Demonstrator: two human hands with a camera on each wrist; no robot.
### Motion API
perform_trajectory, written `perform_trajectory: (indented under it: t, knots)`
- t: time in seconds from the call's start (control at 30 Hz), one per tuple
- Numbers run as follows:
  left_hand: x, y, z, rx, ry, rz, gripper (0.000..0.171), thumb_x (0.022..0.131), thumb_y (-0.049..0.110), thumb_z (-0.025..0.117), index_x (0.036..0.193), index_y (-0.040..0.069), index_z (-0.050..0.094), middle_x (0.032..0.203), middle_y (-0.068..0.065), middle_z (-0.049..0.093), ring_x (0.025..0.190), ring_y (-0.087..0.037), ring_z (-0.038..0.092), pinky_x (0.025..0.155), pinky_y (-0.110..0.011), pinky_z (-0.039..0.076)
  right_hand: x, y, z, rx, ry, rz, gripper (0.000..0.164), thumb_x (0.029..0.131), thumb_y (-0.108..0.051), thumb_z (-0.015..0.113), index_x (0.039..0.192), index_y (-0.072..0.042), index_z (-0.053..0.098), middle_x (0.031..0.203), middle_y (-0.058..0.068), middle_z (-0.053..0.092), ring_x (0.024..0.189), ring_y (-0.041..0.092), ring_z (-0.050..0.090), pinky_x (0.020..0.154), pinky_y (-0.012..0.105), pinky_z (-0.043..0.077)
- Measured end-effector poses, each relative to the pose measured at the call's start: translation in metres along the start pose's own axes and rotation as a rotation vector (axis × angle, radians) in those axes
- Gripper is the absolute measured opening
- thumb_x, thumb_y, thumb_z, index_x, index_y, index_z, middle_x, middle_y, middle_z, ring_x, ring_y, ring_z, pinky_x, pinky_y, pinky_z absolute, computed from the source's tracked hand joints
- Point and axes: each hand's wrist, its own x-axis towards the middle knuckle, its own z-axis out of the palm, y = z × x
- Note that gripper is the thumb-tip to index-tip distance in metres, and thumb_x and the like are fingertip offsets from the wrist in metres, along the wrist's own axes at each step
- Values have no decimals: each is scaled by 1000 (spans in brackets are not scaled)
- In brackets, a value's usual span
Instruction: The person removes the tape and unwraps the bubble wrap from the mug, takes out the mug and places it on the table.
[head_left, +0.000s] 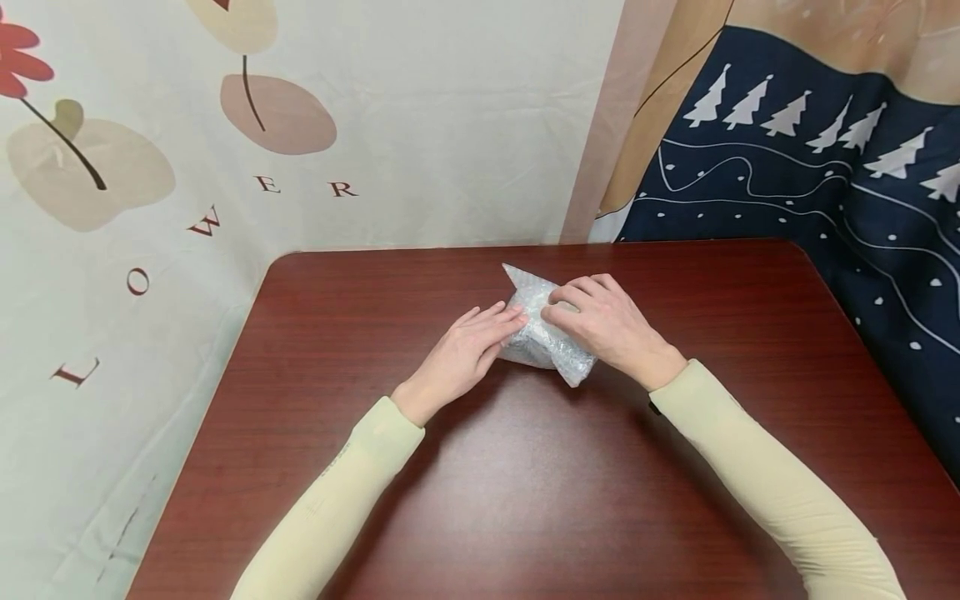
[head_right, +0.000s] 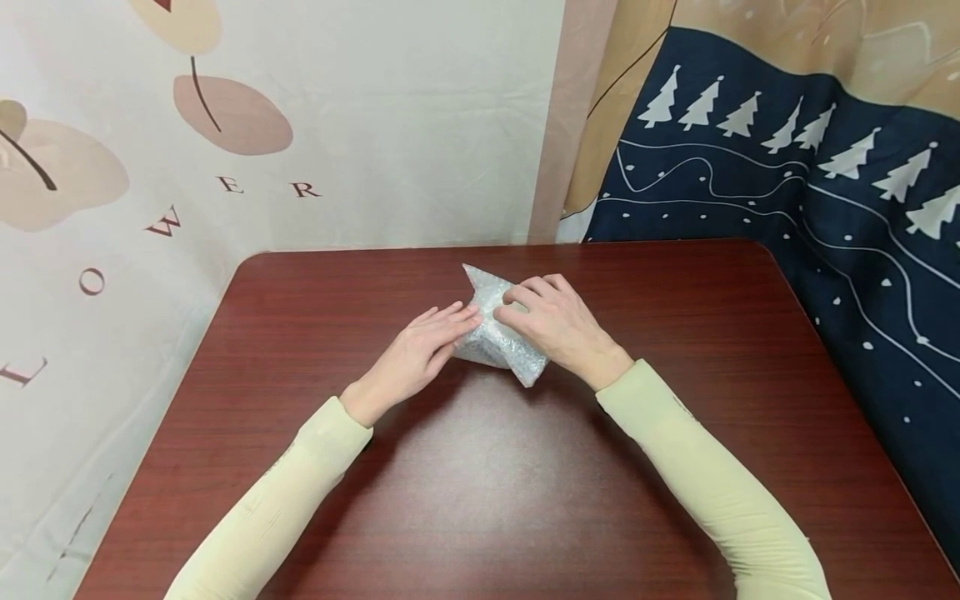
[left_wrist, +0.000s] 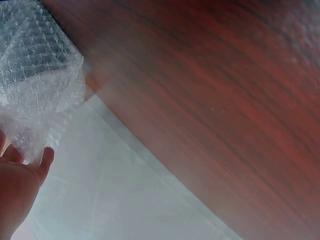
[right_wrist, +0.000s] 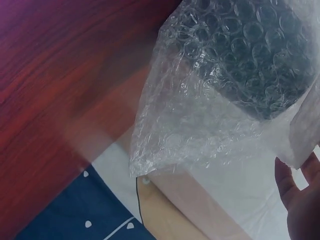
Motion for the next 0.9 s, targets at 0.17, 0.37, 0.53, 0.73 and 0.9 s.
perform_trajectory:
  t: [0.17,0.37,0.53,0.73,0.9]
  knots:
    - [0,0,0,0,4,1,40,102,6,63,143,11,64,148,-6,59,138,-33,54,115,-58,37,1,-1,1,10,-2,16,30,89,2,74,109,-19,69,112,7,68,107,31,62,88,50,49]
    - [0,0,0,9,-5,-4,42,102,6,63,144,11,63,149,-5,58,139,-32,53,117,-57,36,3,-2,3,16,-17,39,30,88,1,75,108,-19,68,111,7,66,107,31,61,86,50,48]
    - [-1,0,-1,11,-14,-10,43,101,4,63,144,11,63,150,-5,57,140,-31,52,116,-58,36,4,-3,1,-23,-11,13,25,88,-3,77,107,-18,70,110,6,68,106,30,63,86,50,49]
    - [-1,0,-1,9,-14,-8,44,101,4,64,144,12,63,150,-4,57,140,-30,52,115,-59,36,2,-1,-6,-50,-19,-125,38,87,-1,80,119,-19,72,112,6,71,111,30,63,93,50,48]
    - [-2,0,-1,3,-19,-12,44,102,5,63,145,12,63,150,-4,57,141,-29,51,116,-59,36,2,2,-7,-8,15,-198,33,89,2,76,115,-17,71,112,4,71,112,29,63,93,50,47]
